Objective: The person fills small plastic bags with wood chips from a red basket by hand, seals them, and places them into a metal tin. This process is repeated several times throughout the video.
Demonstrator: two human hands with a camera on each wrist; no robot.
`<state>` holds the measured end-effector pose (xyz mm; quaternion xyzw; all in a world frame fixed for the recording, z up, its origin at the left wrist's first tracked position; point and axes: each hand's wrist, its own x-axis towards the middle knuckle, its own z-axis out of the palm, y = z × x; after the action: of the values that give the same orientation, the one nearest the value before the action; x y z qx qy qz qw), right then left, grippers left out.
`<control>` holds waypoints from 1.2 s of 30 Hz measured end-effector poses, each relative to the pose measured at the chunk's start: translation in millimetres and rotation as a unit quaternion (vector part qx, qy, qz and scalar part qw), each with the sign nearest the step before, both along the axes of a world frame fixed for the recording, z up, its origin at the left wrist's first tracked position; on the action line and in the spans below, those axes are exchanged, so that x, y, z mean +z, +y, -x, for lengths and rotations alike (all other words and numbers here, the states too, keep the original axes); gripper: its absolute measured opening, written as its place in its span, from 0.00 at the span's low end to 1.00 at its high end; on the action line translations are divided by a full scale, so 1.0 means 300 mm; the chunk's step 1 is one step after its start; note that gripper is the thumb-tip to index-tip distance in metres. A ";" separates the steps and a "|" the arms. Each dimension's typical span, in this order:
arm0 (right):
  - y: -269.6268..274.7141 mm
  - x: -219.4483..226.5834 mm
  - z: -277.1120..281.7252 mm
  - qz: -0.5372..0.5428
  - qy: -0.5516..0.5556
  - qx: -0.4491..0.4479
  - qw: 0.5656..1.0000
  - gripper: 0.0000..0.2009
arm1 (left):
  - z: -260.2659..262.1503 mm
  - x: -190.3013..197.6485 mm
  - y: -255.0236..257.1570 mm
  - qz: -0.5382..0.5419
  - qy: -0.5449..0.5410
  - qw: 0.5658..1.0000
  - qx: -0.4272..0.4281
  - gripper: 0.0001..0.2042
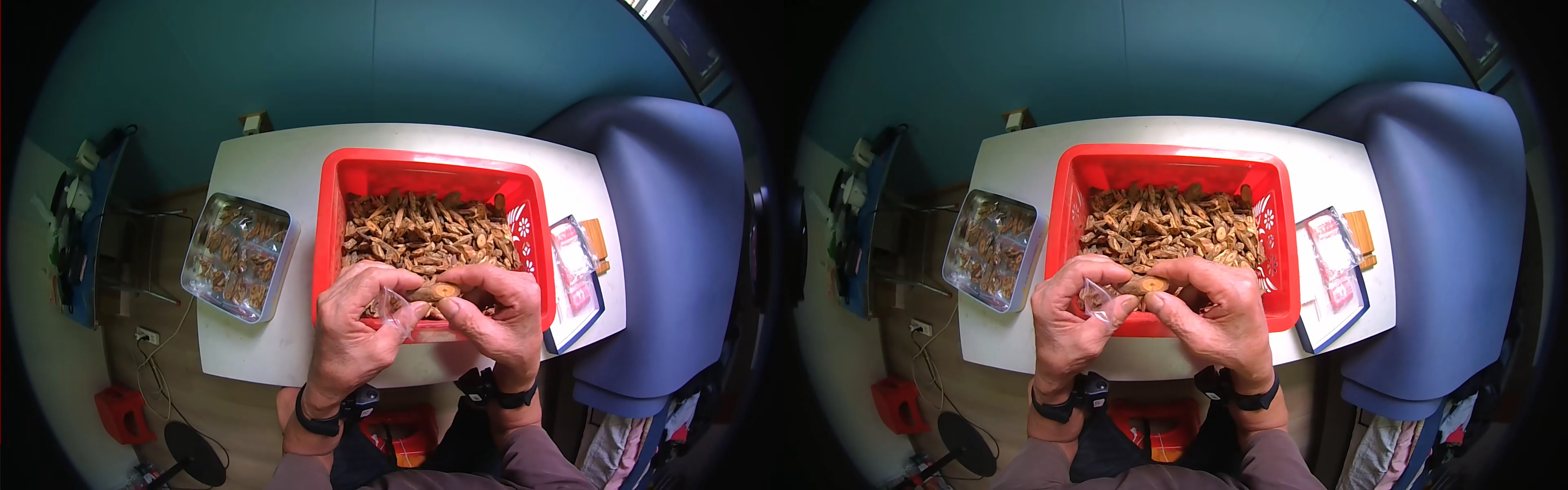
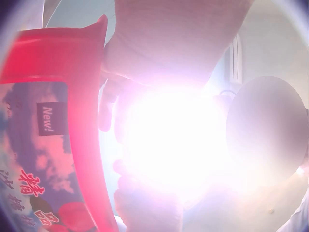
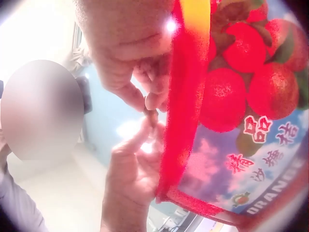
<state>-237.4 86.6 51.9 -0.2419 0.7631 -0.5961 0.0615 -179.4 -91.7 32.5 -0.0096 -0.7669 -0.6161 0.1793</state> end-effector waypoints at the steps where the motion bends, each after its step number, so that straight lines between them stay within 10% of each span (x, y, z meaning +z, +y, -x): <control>1: 0.002 0.005 0.000 0.001 0.000 0.001 1.000 0.11 | 0.001 0.002 0.001 0.014 -0.003 1.000 0.005 0.12; 36: 0.030 0.037 -0.014 -0.129 0.146 0.049 0.980 0.14 | 0.035 -0.046 0.063 0.228 0.031 0.973 -0.002 0.12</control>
<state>-233.1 95.7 63.1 -0.3534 0.8215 -0.4474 0.0087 -189.7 -72.7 18.7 -0.0709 -0.8812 -0.4249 0.1947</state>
